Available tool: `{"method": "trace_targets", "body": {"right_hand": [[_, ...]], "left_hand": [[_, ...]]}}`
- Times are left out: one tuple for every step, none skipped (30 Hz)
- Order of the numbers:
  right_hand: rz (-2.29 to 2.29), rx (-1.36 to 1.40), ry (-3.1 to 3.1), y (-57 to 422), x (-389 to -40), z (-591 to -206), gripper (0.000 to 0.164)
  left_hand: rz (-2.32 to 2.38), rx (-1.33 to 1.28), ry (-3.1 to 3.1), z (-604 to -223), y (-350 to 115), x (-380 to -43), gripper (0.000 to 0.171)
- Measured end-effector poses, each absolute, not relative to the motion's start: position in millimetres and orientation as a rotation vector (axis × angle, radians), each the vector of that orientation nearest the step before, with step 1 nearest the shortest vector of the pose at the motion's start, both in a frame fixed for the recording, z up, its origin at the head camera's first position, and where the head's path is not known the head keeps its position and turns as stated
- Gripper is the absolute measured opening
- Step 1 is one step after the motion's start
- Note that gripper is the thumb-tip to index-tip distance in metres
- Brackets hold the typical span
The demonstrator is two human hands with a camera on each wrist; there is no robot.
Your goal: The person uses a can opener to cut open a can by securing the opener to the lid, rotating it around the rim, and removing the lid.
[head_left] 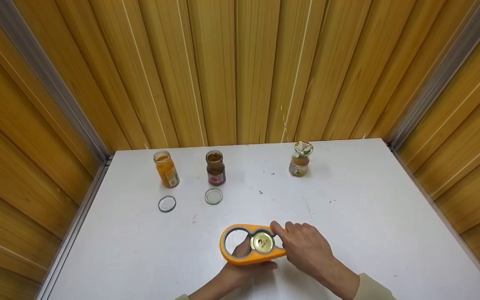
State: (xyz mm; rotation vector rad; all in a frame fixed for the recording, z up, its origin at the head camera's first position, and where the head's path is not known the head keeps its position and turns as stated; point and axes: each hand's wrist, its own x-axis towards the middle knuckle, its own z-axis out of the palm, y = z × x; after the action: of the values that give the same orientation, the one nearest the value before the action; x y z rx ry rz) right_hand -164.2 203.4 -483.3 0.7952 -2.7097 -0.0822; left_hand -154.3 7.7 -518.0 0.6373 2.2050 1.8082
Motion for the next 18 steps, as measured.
{"method": "trace_targets", "body": {"right_hand": [[-0.078,0.793,-2.714,203.3,-164.2,-483.3,0.048],[-0.075,0.791,-2.717,203.2,-164.2,-483.3,0.048],[-0.076,0.789,-2.716,203.1,-164.1,-483.3,0.048],[-0.079,0.787,-2.716,203.1,-164.0,-483.3,0.047],[-0.084,0.784,-2.714,203.3,-164.0,-483.3,0.047],[-0.086,0.781,-2.712,203.4,-163.9,-483.3,0.047],[-0.09,0.777,-2.713,203.5,-163.8,-483.4,0.046],[-0.09,0.775,-2.715,203.6,-163.7,-483.5,0.046],[-0.092,0.772,-2.717,203.8,-163.6,-483.5,0.045],[-0.089,0.771,-2.72,203.9,-163.6,-483.5,0.046],[-0.085,0.768,-2.722,204.0,-163.7,-483.5,0.046],[-0.081,0.767,-2.722,204.0,-163.6,-483.5,0.046],[-0.078,0.768,-2.723,204.0,-163.6,-483.7,0.046],[-0.076,0.772,-2.722,204.0,-163.7,-483.9,0.047],[-0.073,0.777,-2.721,203.8,-163.8,-484.2,0.047],[-0.066,0.78,-2.722,203.7,-163.8,-484.5,0.046],[-0.062,0.784,-2.722,203.7,-163.7,-484.9,0.046],[-0.06,0.788,-2.721,203.7,-163.6,-485.3,0.046]], "left_hand": [[1.81,0.595,2.221,-516.4,9.6,-152.8,0.066],[1.814,0.552,2.232,-515.7,11.4,-151.3,0.064],[1.825,0.519,2.239,-515.7,13.0,-150.2,0.064],[1.841,0.488,2.235,-516.4,14.6,-149.6,0.064],[1.863,0.466,2.23,-517.8,16.0,-149.3,0.063],[1.879,0.448,2.227,-519.9,17.2,-149.5,0.062],[1.895,0.455,2.229,-523.9,18.6,-150.6,0.062],[1.895,0.465,2.244,-527.9,19.6,-151.9,0.061],[1.89,0.464,2.254,-531.4,20.6,-153.8,0.061],[1.879,0.462,2.27,-535.0,21.6,-155.7,0.06],[1.856,0.456,2.295,-538.4,22.2,-157.6,0.06],[1.834,0.444,2.312,-541.6,23.0,-159.6,0.06],[1.813,0.428,2.328,-544.0,23.7,-161.3,0.06],[1.785,0.403,2.336,-544.8,24.2,-162.6,0.06],[1.779,0.385,2.327,-545.2,24.5,-163.8,0.06],[1.773,0.376,2.324,-546.2,24.7,-164.6,0.06],[1.763,0.367,2.323,-546.7,24.9,-165.4,0.06],[1.754,0.358,2.327,-546.8,25.2,-165.9,0.06]]}}
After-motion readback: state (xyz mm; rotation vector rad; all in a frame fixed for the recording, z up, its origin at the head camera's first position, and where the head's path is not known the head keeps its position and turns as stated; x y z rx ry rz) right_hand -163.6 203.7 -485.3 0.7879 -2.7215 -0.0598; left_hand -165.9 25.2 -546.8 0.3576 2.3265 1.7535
